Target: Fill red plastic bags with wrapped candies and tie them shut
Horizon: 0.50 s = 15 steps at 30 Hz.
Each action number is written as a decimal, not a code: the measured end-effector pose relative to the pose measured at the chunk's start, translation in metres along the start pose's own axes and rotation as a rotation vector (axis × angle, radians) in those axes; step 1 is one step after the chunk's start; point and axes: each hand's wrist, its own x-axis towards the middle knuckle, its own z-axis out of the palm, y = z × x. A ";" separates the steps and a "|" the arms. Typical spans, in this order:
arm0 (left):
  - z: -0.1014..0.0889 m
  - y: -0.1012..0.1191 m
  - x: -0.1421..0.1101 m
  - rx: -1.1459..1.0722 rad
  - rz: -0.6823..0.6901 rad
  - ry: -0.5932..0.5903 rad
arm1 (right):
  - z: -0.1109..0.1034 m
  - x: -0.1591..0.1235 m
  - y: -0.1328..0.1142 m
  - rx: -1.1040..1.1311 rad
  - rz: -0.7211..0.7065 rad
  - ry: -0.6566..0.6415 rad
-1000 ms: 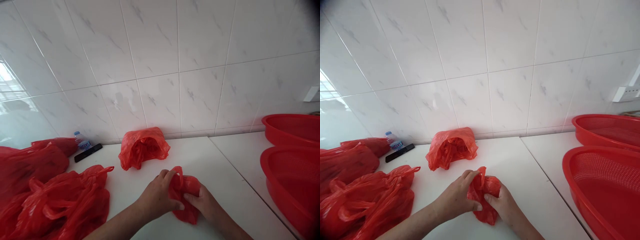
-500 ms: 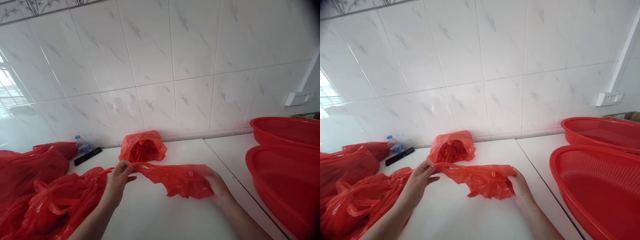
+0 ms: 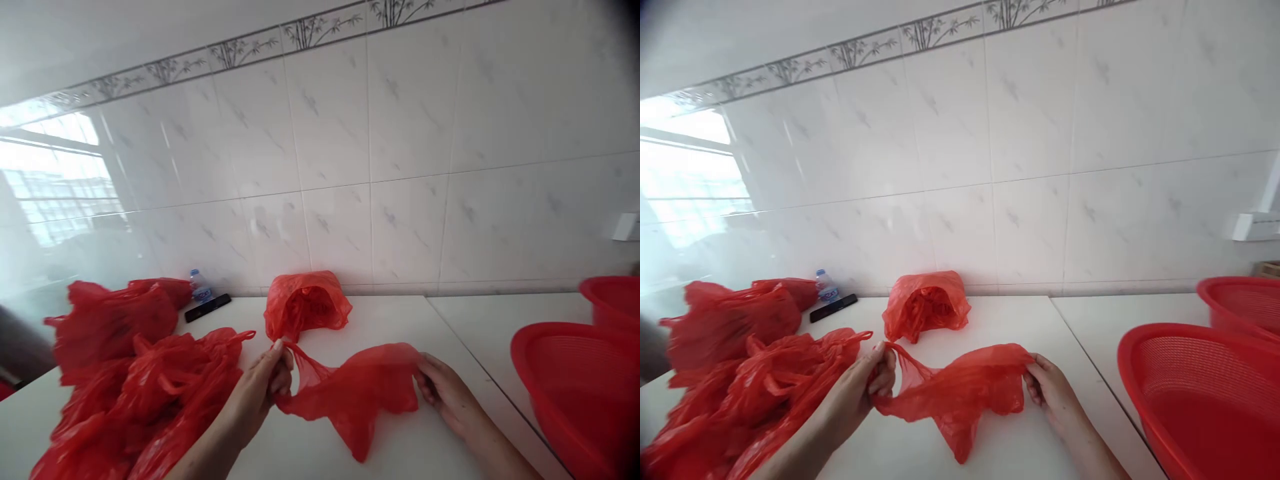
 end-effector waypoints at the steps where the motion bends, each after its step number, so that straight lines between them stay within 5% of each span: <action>1: 0.000 -0.002 -0.005 0.014 -0.016 -0.025 | 0.001 0.000 0.000 0.010 0.012 -0.026; 7: -0.008 -0.005 -0.017 -0.055 0.110 0.103 | 0.002 -0.005 0.002 0.195 0.123 -0.307; 12: -0.024 -0.001 -0.015 -0.088 0.193 0.281 | 0.008 -0.007 0.001 0.314 0.077 -0.269; 15: -0.031 -0.008 -0.013 0.037 0.116 0.271 | 0.021 -0.010 0.000 0.246 0.036 -0.177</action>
